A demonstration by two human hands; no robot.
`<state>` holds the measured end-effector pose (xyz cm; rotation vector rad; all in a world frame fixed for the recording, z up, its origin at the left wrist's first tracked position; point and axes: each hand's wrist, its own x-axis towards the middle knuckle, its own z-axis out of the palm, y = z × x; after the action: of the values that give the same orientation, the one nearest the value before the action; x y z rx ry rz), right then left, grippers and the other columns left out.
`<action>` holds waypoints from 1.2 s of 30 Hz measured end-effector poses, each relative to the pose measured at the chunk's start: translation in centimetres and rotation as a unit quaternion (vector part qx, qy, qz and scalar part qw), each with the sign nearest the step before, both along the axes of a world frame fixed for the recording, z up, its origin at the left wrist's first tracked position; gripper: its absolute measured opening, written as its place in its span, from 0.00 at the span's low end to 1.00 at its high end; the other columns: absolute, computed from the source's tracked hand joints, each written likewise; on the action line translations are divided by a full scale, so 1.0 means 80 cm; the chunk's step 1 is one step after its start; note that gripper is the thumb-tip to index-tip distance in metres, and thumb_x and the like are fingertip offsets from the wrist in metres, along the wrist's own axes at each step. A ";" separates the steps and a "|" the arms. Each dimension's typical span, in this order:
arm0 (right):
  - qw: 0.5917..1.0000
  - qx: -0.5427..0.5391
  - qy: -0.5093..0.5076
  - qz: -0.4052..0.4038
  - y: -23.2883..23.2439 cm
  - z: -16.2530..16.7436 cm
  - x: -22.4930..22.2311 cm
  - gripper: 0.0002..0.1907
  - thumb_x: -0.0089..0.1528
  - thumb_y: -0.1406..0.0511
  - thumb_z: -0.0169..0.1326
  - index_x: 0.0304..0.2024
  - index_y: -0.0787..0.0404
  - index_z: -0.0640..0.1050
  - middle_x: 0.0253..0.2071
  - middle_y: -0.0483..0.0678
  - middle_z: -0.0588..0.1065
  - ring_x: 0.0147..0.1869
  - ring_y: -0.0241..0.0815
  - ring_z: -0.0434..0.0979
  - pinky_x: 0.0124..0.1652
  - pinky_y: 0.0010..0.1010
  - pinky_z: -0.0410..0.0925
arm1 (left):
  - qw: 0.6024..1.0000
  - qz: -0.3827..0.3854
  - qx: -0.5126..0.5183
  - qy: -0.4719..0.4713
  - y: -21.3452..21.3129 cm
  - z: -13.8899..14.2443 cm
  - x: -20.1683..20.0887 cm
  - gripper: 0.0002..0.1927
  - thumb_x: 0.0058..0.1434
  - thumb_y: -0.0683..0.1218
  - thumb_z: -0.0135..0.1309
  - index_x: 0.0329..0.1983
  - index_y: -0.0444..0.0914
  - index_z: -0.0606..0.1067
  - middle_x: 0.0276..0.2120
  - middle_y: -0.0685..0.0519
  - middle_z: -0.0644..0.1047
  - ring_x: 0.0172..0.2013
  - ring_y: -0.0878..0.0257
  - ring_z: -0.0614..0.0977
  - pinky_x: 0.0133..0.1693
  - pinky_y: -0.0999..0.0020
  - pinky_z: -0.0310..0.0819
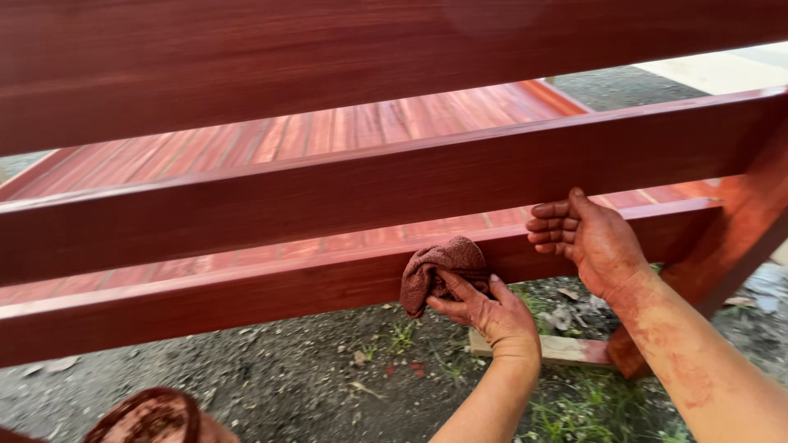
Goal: The person wipes a red wood stain onto a wooden bed frame using a cloth, working the stain into the rails, posts, and headboard surfaces by hand. They move around the frame to coat different boards and edges, with stain covering their hands and arms.
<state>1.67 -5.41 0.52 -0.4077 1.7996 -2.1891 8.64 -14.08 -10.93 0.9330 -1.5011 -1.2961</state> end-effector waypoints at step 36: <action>0.977 -0.052 0.021 -0.204 0.318 0.033 -0.067 0.26 0.77 0.54 0.37 0.50 0.72 0.74 0.43 0.58 0.77 0.43 0.50 0.78 0.46 0.42 0.72 | 0.944 -0.276 0.177 0.023 0.357 0.108 -0.117 0.46 0.53 0.44 0.67 0.72 0.47 0.54 0.69 0.43 0.53 0.70 0.50 0.61 0.68 0.58 0.60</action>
<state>-3.68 20.00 3.18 -0.1083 1.9360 -2.5704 -0.75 14.50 -2.26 0.7092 -1.5824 -2.0311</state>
